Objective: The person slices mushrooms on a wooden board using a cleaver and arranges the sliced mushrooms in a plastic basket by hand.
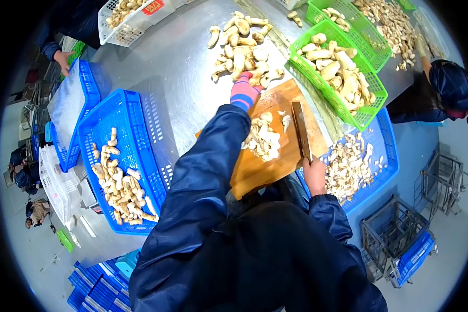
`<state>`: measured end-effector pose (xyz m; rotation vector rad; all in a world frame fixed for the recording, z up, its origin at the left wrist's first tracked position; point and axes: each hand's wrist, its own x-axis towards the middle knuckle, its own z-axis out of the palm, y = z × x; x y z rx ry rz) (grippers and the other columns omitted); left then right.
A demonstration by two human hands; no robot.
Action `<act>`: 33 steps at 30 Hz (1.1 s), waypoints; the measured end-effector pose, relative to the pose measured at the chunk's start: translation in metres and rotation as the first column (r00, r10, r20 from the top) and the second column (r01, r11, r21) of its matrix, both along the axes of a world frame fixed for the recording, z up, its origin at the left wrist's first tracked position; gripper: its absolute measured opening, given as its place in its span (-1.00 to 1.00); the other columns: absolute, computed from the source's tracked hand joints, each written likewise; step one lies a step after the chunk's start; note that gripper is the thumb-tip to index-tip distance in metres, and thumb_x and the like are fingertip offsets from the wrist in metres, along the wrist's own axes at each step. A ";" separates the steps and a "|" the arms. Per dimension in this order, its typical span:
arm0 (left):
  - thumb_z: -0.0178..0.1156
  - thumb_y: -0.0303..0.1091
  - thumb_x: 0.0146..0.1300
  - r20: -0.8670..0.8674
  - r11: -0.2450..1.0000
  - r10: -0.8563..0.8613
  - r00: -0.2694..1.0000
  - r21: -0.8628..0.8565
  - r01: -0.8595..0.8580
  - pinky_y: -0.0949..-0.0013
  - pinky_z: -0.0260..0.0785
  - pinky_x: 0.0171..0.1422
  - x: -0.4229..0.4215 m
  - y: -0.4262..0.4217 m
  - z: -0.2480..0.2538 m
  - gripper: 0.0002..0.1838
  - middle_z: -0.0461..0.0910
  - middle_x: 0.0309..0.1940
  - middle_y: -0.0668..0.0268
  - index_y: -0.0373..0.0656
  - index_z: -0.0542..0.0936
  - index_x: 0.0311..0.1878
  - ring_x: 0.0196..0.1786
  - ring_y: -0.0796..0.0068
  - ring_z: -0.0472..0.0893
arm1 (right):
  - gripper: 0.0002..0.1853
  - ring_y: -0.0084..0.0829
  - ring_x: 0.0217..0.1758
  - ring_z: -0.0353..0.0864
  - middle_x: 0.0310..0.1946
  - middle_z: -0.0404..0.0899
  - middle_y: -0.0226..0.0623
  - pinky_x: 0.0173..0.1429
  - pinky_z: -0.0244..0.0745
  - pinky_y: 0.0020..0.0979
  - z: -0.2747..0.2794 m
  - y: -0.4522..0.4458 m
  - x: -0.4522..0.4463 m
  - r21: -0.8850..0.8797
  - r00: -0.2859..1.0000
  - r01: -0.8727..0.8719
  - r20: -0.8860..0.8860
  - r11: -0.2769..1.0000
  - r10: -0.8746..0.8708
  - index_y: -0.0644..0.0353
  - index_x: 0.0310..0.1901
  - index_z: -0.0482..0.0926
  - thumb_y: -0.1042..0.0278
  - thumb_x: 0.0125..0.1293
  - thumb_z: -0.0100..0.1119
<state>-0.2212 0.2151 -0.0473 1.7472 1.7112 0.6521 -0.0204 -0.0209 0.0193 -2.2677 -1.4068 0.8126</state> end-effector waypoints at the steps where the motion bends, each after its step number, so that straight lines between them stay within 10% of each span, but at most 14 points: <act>1: 0.31 -0.29 -0.02 0.241 0.969 0.087 0.967 -0.244 -0.027 0.30 0.41 -0.24 -0.010 -0.004 0.011 -0.49 0.57 -0.36 0.11 -0.15 0.41 0.03 -0.34 0.24 0.56 | -0.77 0.09 -0.40 0.52 -0.50 0.50 0.16 -0.31 0.42 -0.10 -0.003 0.000 0.002 0.012 1.000 -0.009 -0.006 1.000 0.009 0.33 -0.24 0.56 0.38 0.14 0.01; 4: 0.21 -0.36 0.12 0.675 0.832 0.358 0.645 -0.544 0.108 0.51 0.24 -0.58 -0.046 -0.048 0.045 -0.62 0.49 -0.56 0.36 -0.23 0.45 0.02 -0.67 0.58 0.38 | -0.77 0.11 -0.38 0.51 -0.51 0.49 0.17 -0.31 0.41 -0.10 0.007 0.000 0.001 -0.036 1.000 -0.027 0.007 0.999 0.028 0.35 -0.25 0.55 0.37 0.14 0.03; 12: 0.26 -0.36 0.12 0.644 0.738 0.638 0.422 -0.668 -0.097 0.49 0.43 -0.43 -0.139 -0.237 0.061 -0.48 0.57 -0.32 0.22 -0.27 0.35 0.14 -0.43 0.43 0.59 | -0.71 0.10 -0.49 0.48 -0.58 0.45 0.17 -0.39 0.33 -0.13 0.012 -0.016 -0.043 -0.090 0.790 -0.521 -0.428 0.849 0.439 0.41 -0.47 0.51 0.28 0.13 0.04; 20: 0.36 -0.17 -0.03 0.096 0.720 0.376 0.922 -0.657 -0.225 0.48 0.36 -0.42 -0.100 -0.269 0.034 -0.51 0.60 -0.44 0.34 -0.15 0.53 -0.03 -0.46 0.58 0.55 | -0.68 0.17 -0.39 0.47 -0.53 0.47 0.21 -0.25 0.35 -0.01 -0.004 -0.004 -0.046 -0.065 0.809 -0.587 -0.090 0.807 0.581 0.43 -0.50 0.52 0.25 0.12 0.03; 24: 0.37 -0.13 -0.05 0.028 0.765 0.310 0.950 -0.601 -0.232 0.45 0.39 -0.39 -0.092 -0.265 0.020 -0.52 0.62 -0.45 0.29 -0.20 0.55 -0.08 -0.50 0.53 0.55 | -0.71 0.16 -0.37 0.48 -0.51 0.48 0.20 -0.21 0.37 -0.02 0.041 -0.002 -0.043 -0.123 0.732 -0.681 -0.162 0.722 0.662 0.42 -0.49 0.52 0.29 0.12 0.01; 25: 0.35 0.02 -0.12 0.009 0.742 0.319 0.948 -0.625 -0.244 0.27 0.41 -0.06 -0.093 -0.263 0.023 -0.47 0.62 -0.27 0.09 -0.17 0.59 -0.14 -0.16 0.16 0.60 | -0.71 0.15 -0.37 0.49 -0.51 0.48 0.20 -0.21 0.38 -0.03 0.045 -0.005 -0.043 -0.157 0.719 -0.695 -0.179 0.702 0.672 0.42 -0.48 0.52 0.30 0.13 0.01; 28: 0.36 -0.12 -0.04 0.065 0.775 0.298 0.952 -0.599 -0.201 0.44 0.41 -0.39 -0.096 -0.261 0.020 -0.52 0.63 -0.49 0.28 -0.22 0.55 -0.09 -0.50 0.52 0.58 | -0.73 0.13 -0.38 0.50 -0.51 0.49 0.18 -0.20 0.40 -0.05 0.049 -0.011 -0.044 -0.173 0.693 -0.721 -0.160 0.671 0.703 0.41 -0.47 0.53 0.32 0.13 0.00; 33: 0.35 -0.13 -0.03 -0.020 0.799 0.185 0.983 -0.579 -0.162 0.49 0.39 -0.41 -0.093 -0.255 0.030 -0.50 0.62 -0.49 0.30 -0.18 0.53 -0.04 -0.51 0.55 0.56 | -0.73 0.11 -0.39 0.52 -0.53 0.50 0.18 -0.21 0.42 -0.06 0.009 -0.012 -0.074 -0.172 0.671 -0.733 -0.028 0.658 0.741 0.42 -0.47 0.54 0.32 0.13 0.01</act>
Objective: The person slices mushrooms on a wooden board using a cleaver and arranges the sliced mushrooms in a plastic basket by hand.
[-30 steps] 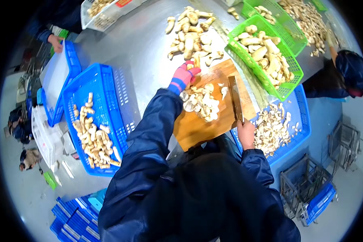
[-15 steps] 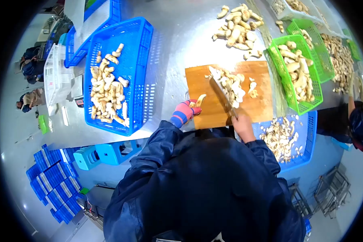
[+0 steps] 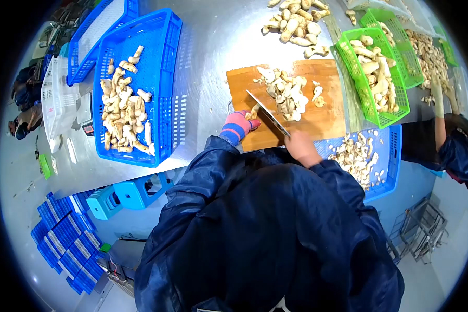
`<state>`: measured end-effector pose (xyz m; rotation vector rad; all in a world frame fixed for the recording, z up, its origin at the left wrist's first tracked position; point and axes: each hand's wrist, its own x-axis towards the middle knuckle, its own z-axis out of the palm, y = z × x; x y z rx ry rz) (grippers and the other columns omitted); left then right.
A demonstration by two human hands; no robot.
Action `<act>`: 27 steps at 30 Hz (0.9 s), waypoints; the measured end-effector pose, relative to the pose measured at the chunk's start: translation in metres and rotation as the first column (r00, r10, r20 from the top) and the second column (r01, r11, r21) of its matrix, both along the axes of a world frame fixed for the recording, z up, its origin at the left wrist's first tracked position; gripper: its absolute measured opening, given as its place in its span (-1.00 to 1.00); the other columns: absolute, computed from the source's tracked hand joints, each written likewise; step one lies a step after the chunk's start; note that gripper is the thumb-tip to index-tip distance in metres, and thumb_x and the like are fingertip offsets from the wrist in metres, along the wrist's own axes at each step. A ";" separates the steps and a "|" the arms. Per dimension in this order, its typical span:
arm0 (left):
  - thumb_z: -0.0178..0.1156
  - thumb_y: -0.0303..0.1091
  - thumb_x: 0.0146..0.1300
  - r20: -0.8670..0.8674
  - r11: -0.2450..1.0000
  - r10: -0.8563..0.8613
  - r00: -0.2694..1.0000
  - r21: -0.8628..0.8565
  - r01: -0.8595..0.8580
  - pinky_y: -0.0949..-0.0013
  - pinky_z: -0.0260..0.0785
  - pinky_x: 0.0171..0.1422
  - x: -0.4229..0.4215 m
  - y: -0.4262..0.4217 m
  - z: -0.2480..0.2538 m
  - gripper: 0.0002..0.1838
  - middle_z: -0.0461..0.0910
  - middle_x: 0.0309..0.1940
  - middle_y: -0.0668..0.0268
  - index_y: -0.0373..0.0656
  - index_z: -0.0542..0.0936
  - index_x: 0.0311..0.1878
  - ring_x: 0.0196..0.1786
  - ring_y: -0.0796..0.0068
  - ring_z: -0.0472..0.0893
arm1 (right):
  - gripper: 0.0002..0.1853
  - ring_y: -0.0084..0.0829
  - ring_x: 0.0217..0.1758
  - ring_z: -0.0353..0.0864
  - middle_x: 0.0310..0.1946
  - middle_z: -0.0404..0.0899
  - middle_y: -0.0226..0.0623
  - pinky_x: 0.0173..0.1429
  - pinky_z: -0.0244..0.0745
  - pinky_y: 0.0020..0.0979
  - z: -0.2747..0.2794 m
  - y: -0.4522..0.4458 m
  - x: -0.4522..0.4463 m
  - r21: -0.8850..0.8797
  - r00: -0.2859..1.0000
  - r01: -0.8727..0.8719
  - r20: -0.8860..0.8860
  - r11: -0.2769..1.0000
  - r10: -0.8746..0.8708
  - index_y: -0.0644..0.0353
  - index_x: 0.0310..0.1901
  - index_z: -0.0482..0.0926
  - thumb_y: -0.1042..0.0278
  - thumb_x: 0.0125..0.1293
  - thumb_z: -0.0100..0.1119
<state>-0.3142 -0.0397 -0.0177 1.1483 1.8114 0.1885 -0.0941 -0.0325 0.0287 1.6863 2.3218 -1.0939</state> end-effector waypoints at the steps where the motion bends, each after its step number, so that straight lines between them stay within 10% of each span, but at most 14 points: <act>1: 0.34 -0.14 -0.02 0.059 0.997 0.076 0.995 -0.011 -0.076 0.49 0.39 -0.41 0.001 -0.004 0.002 -0.50 0.62 -0.48 0.31 -0.18 0.53 -0.03 -0.51 0.55 0.55 | -0.73 0.11 -0.39 0.52 -0.53 0.50 0.18 -0.21 0.42 -0.06 -0.006 0.005 -0.006 0.003 0.999 0.031 -0.045 1.000 -0.031 0.42 -0.46 0.55 0.32 0.13 0.02; 6: 0.35 -0.14 -0.01 0.273 0.876 0.482 0.833 -0.124 -0.466 0.40 0.42 -0.22 -0.001 -0.025 -0.011 -0.46 0.62 -0.35 0.19 -0.14 0.49 0.04 -0.35 0.41 0.59 | -0.72 0.13 -0.36 0.52 -0.49 0.51 0.20 -0.17 0.41 -0.05 -0.018 0.009 -0.017 0.042 0.962 0.173 -0.221 0.984 -0.160 0.41 -0.44 0.56 0.30 0.14 0.02; 14: 0.28 -0.34 0.02 0.450 0.749 0.543 0.709 0.122 -0.651 0.42 0.37 -0.41 0.027 -0.035 -0.041 -0.61 0.57 -0.44 0.28 -0.16 0.48 -0.04 -0.50 0.52 0.51 | -0.71 0.14 -0.33 0.50 -0.47 0.51 0.19 -0.13 0.39 -0.04 -0.006 -0.003 -0.008 -0.135 0.984 0.165 -0.048 0.977 -0.172 0.38 -0.39 0.56 0.27 0.15 -0.01; 18: 0.28 -0.42 0.05 0.531 0.674 0.654 0.539 -0.085 -0.734 0.54 0.34 -0.54 0.036 -0.013 -0.027 -0.67 0.54 -0.52 0.29 -0.23 0.44 -0.12 -0.56 0.58 0.49 | -0.71 0.14 -0.34 0.51 -0.48 0.51 0.19 -0.12 0.39 -0.04 -0.009 0.001 -0.007 -0.081 0.987 0.122 -0.092 0.989 -0.129 0.40 -0.42 0.55 0.28 0.15 -0.02; 27: 0.24 -0.34 0.04 0.240 0.801 0.581 0.778 -0.003 -0.598 0.47 0.34 -0.60 0.039 -0.001 -0.024 -0.66 0.54 -0.57 0.25 -0.32 0.44 -0.16 -0.66 0.51 0.49 | -0.74 0.14 -0.34 0.51 -0.49 0.50 0.20 -0.12 0.39 -0.03 0.001 0.003 -0.017 -0.033 0.986 0.088 -0.141 0.996 -0.092 0.41 -0.43 0.55 0.34 0.12 -0.01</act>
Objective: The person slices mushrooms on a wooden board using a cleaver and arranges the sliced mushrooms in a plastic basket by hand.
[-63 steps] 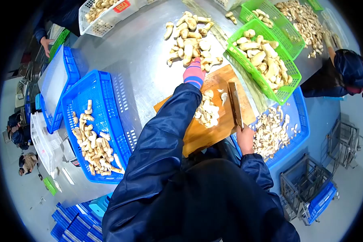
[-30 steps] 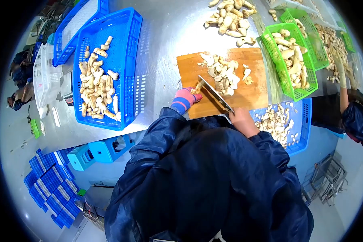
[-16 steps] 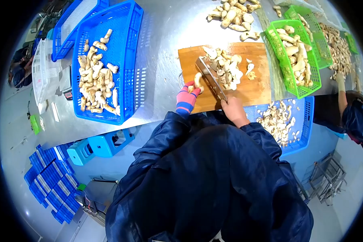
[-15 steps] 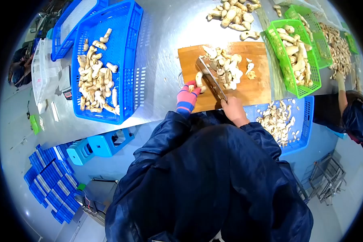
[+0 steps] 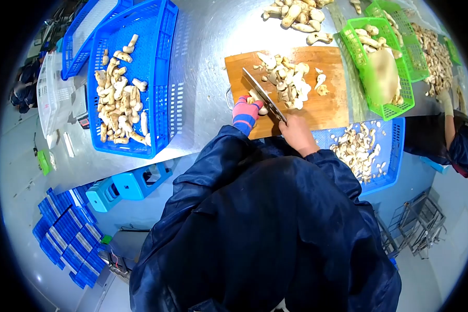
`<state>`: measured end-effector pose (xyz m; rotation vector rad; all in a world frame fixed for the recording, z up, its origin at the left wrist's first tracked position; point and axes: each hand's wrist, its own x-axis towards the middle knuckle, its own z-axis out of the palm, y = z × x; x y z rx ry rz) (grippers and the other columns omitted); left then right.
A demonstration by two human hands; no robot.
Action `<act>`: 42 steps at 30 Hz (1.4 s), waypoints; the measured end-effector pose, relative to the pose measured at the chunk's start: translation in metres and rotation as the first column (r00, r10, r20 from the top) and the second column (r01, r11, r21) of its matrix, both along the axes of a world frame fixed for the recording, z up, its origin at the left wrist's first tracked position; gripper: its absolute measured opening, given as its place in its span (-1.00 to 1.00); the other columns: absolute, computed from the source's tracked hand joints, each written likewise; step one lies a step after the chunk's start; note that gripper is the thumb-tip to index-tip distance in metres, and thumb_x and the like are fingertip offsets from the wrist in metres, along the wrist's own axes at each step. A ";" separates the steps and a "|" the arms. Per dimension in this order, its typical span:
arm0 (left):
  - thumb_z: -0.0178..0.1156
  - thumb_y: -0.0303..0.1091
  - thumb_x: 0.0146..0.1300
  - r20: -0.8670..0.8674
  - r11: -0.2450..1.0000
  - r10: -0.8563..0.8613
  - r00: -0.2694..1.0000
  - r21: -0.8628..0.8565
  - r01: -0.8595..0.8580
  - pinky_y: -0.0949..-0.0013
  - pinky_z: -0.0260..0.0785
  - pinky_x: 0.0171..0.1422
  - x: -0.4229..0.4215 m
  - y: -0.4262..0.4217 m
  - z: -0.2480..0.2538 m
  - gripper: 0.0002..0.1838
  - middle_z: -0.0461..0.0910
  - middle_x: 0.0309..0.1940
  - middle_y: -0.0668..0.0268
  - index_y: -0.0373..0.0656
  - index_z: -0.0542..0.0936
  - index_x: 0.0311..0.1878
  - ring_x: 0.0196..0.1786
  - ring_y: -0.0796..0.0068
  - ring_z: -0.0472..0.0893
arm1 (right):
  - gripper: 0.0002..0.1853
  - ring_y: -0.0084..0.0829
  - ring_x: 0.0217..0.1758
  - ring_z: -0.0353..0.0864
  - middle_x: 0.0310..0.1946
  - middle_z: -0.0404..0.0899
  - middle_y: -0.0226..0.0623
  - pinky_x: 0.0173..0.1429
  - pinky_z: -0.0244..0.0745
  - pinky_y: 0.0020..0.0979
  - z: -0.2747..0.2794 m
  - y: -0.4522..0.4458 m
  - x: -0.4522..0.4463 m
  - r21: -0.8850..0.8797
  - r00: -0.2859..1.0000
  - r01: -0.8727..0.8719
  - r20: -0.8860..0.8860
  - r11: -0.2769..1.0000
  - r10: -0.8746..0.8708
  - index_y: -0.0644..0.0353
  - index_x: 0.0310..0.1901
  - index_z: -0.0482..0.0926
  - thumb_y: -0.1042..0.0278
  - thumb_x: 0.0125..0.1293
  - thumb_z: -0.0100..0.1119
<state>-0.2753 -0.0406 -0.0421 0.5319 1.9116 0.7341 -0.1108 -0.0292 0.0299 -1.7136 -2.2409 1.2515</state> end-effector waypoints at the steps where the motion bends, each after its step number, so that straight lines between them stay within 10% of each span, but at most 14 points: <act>1: 0.22 -0.33 0.05 -0.030 1.000 -0.022 0.999 -0.017 0.022 0.46 0.34 -0.60 0.000 0.001 0.004 -0.67 0.54 -0.58 0.25 -0.33 0.44 -0.17 -0.67 0.50 0.48 | -0.75 0.14 -0.34 0.51 -0.49 0.50 0.20 -0.12 0.39 -0.03 0.008 -0.004 0.000 0.006 1.000 0.017 0.008 1.000 -0.017 0.41 -0.43 0.55 0.35 0.12 -0.01; 23: 0.19 -0.27 0.03 0.161 0.996 0.066 0.985 -0.068 -0.056 0.38 0.41 -0.54 -0.003 0.005 -0.014 -0.41 0.58 -0.47 0.13 -0.39 0.33 0.12 -0.63 0.39 0.55 | -0.76 0.12 -0.35 0.51 -0.48 0.50 0.19 -0.19 0.43 -0.04 0.003 -0.019 0.013 -0.002 0.993 0.009 0.114 1.000 -0.008 0.38 -0.43 0.53 0.34 0.13 0.00; 42: 0.31 -0.21 0.01 0.251 0.996 0.042 0.967 -0.082 -0.022 0.43 0.39 -0.51 -0.026 0.001 -0.017 -0.60 0.58 -0.45 0.25 -0.26 0.51 -0.16 -0.54 0.54 0.53 | -0.77 0.08 -0.30 0.53 -0.43 0.53 0.13 -0.13 0.41 -0.06 -0.020 -0.004 0.018 0.094 0.983 0.136 0.108 0.986 -0.146 0.33 -0.35 0.56 0.33 0.14 -0.01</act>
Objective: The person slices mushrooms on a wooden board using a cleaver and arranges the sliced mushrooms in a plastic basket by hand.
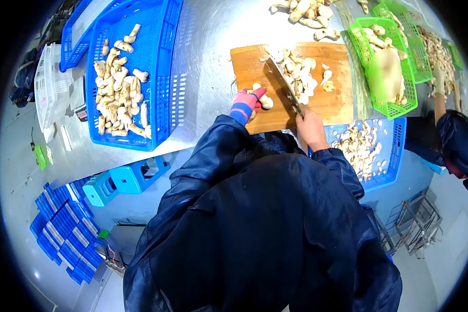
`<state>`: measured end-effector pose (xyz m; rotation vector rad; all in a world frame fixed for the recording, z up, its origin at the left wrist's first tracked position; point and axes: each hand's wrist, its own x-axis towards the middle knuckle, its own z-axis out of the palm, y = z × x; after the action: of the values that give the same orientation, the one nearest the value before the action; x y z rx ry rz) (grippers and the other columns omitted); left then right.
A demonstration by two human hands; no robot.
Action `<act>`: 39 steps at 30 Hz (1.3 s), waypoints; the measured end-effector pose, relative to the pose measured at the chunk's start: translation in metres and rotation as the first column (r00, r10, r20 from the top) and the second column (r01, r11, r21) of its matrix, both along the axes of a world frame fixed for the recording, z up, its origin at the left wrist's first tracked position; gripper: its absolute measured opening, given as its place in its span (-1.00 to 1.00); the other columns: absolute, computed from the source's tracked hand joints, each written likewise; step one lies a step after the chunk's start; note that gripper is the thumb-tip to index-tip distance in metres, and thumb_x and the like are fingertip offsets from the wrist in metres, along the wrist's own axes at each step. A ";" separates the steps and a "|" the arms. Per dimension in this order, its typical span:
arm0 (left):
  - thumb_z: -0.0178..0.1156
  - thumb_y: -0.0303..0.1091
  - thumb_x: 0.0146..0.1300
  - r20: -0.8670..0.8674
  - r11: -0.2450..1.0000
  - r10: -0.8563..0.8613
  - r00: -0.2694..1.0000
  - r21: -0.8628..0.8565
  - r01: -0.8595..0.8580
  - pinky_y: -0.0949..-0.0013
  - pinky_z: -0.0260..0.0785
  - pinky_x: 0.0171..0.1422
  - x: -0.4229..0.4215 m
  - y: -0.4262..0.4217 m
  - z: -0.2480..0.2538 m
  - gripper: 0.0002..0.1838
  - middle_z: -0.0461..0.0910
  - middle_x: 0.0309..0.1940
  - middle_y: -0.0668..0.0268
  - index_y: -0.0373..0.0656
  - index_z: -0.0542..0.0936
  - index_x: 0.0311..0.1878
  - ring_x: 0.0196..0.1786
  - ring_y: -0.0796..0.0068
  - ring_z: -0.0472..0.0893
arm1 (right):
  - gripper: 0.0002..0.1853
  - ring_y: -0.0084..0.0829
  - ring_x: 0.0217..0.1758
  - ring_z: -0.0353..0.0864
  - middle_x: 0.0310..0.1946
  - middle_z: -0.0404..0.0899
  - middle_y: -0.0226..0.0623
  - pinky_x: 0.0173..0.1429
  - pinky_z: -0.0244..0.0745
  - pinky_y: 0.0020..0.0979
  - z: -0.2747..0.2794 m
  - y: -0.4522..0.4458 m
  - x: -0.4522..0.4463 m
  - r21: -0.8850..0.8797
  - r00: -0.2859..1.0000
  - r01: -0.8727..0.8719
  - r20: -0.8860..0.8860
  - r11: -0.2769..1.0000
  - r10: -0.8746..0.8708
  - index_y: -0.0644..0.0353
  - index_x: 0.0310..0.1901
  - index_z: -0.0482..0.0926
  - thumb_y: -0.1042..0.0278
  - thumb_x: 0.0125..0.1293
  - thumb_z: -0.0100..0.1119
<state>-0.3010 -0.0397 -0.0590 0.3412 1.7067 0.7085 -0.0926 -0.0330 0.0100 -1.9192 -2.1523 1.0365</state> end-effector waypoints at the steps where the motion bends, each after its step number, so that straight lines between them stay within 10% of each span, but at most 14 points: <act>1: 0.33 -0.18 -0.01 -0.133 0.997 -0.072 0.989 -0.007 0.072 0.42 0.40 -0.49 0.003 0.002 -0.002 -0.58 0.59 -0.43 0.23 -0.26 0.51 -0.15 -0.52 0.54 0.55 | -0.77 0.10 -0.29 0.51 -0.41 0.52 0.15 -0.13 0.39 -0.03 0.000 -0.002 0.003 0.002 1.000 -0.019 0.020 1.000 0.019 0.33 -0.35 0.55 0.33 0.13 -0.01; 4: 0.37 -0.12 -0.08 -0.600 0.959 -0.201 0.774 0.041 0.281 0.40 0.43 -0.47 0.008 0.001 -0.022 -0.47 0.61 -0.45 0.16 -0.27 0.50 -0.11 -0.57 0.45 0.58 | -0.77 0.14 -0.28 0.50 -0.42 0.52 0.16 -0.14 0.38 -0.02 0.009 -0.003 -0.004 0.042 0.999 -0.036 -0.013 0.998 0.036 0.35 -0.38 0.54 0.33 0.12 -0.02; 8: 0.33 -0.15 -0.04 -0.481 0.987 0.046 0.876 0.157 0.035 0.36 0.45 -0.38 -0.061 -0.013 0.043 -0.51 0.61 -0.43 0.18 -0.23 0.49 -0.08 -0.48 0.37 0.60 | -0.75 0.15 -0.29 0.49 -0.44 0.51 0.19 -0.17 0.37 -0.02 -0.002 -0.005 -0.001 0.019 0.999 -0.008 -0.043 1.000 0.009 0.38 -0.37 0.53 0.33 0.11 -0.02; 10: 0.32 -0.18 -0.01 -0.738 0.954 0.160 0.655 0.286 0.089 0.33 0.45 -0.33 -0.134 -0.026 0.072 -0.53 0.60 -0.41 0.19 -0.17 0.48 -0.05 -0.41 0.37 0.61 | -0.68 0.17 -0.26 0.49 -0.40 0.50 0.24 -0.19 0.38 -0.05 -0.011 -0.003 0.006 -0.032 0.998 -0.062 0.019 0.998 0.063 0.31 -0.12 0.51 0.29 0.15 -0.02; 12: 0.33 -0.18 -0.01 -0.779 0.948 0.274 0.564 0.319 -0.021 0.30 0.45 -0.25 -0.184 -0.031 0.146 -0.51 0.62 -0.35 0.17 -0.18 0.47 -0.02 -0.33 0.35 0.61 | -0.69 0.16 -0.27 0.50 -0.41 0.50 0.24 -0.22 0.38 -0.05 -0.007 -0.003 0.004 -0.071 0.998 -0.050 0.040 0.996 0.053 0.34 -0.17 0.53 0.29 0.15 0.00; 16: 0.33 -0.20 -0.04 -0.754 0.862 0.439 0.488 0.507 0.006 0.23 0.34 0.10 -0.280 -0.010 0.138 -0.43 0.53 -0.08 0.03 -0.18 0.43 0.07 -0.01 0.11 0.52 | -0.75 0.14 -0.34 0.51 -0.48 0.52 0.18 -0.21 0.39 -0.05 -0.009 -0.004 0.003 -0.021 0.995 -0.040 0.094 0.999 0.042 0.31 -0.30 0.58 0.32 0.12 -0.01; 18: 0.33 -0.20 -0.02 -0.872 0.859 0.390 0.295 0.460 0.224 0.21 0.29 0.17 -0.276 0.023 0.149 -0.38 0.46 0.03 0.00 -0.19 0.40 0.13 0.09 0.08 0.45 | -0.73 0.11 -0.39 0.52 -0.51 0.53 0.13 -0.21 0.41 -0.05 0.017 -0.004 -0.009 -0.040 0.999 0.014 0.033 0.999 -0.012 0.29 -0.21 0.57 0.33 0.11 0.01; 24: 0.27 -0.28 0.03 -0.618 0.730 0.019 0.786 0.546 0.412 0.29 0.30 0.15 -0.164 0.170 0.082 -0.59 0.53 -0.03 0.15 -0.08 0.54 0.01 0.05 0.14 0.49 | -0.83 0.10 -0.45 0.52 -0.58 0.51 0.08 -0.30 0.45 -0.04 0.008 -0.013 -0.006 -0.013 0.997 0.008 0.080 1.000 -0.006 0.23 -0.31 0.53 0.36 0.08 0.08; 28: 0.23 -0.30 0.01 -0.873 0.404 -0.196 0.446 0.343 0.848 0.22 0.34 0.12 -0.064 0.261 0.043 -0.44 0.45 0.04 0.11 -0.05 0.41 0.16 0.08 0.15 0.45 | -0.77 0.09 -0.40 0.54 -0.50 0.53 0.08 -0.27 0.46 -0.01 0.009 -0.013 -0.013 -0.031 0.995 0.060 0.075 0.998 -0.058 0.16 -0.21 0.47 0.36 0.05 0.12; 31: 0.23 -0.30 -0.02 -0.913 0.499 -0.371 0.171 -0.040 0.866 0.17 0.36 0.08 -0.013 0.302 0.032 -0.53 0.47 -0.02 0.14 -0.06 0.47 0.03 0.05 0.13 0.45 | -0.75 0.08 -0.38 0.54 -0.49 0.54 0.08 -0.27 0.46 -0.02 0.009 -0.017 -0.017 -0.031 0.990 0.118 0.080 0.993 -0.115 0.15 -0.19 0.46 0.34 0.04 0.13; 34: 0.20 -0.32 0.00 -0.831 0.570 -0.321 0.454 0.214 0.793 0.18 0.39 -0.04 -0.012 0.311 0.013 -0.63 0.50 -0.14 0.09 -0.15 0.50 -0.06 -0.14 0.09 0.53 | -0.73 0.07 -0.39 0.55 -0.50 0.54 0.06 -0.27 0.47 -0.03 0.006 -0.024 -0.017 -0.011 0.982 0.146 0.122 0.989 -0.144 0.14 -0.18 0.46 0.34 0.04 0.13; 36: 0.19 -0.38 0.08 -0.486 0.639 -0.283 0.827 0.547 0.540 0.35 0.40 -0.22 -0.024 0.297 0.002 -0.68 0.57 -0.33 0.17 -0.19 0.52 -0.06 -0.34 0.33 0.55 | -0.72 0.06 -0.40 0.55 -0.50 0.54 0.05 -0.27 0.47 -0.04 0.010 -0.022 -0.021 -0.040 0.976 0.174 0.141 0.984 -0.167 0.13 -0.17 0.46 0.33 0.03 0.13; 39: 0.25 -0.32 0.09 -0.237 0.766 -0.279 0.930 0.529 0.365 0.49 0.32 -0.33 -0.066 0.254 0.032 -0.72 0.57 -0.35 0.34 -0.15 0.53 -0.12 -0.36 0.58 0.49 | -0.76 0.04 -0.41 0.55 -0.51 0.54 0.06 -0.27 0.47 -0.05 0.015 -0.019 -0.024 -0.030 0.979 0.165 0.126 0.986 -0.160 0.17 -0.22 0.49 0.34 0.04 0.12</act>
<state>-0.3668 0.2146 -0.0273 1.1077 1.4801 0.9395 -0.1161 -0.0523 0.0247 -2.1892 -2.0061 0.9624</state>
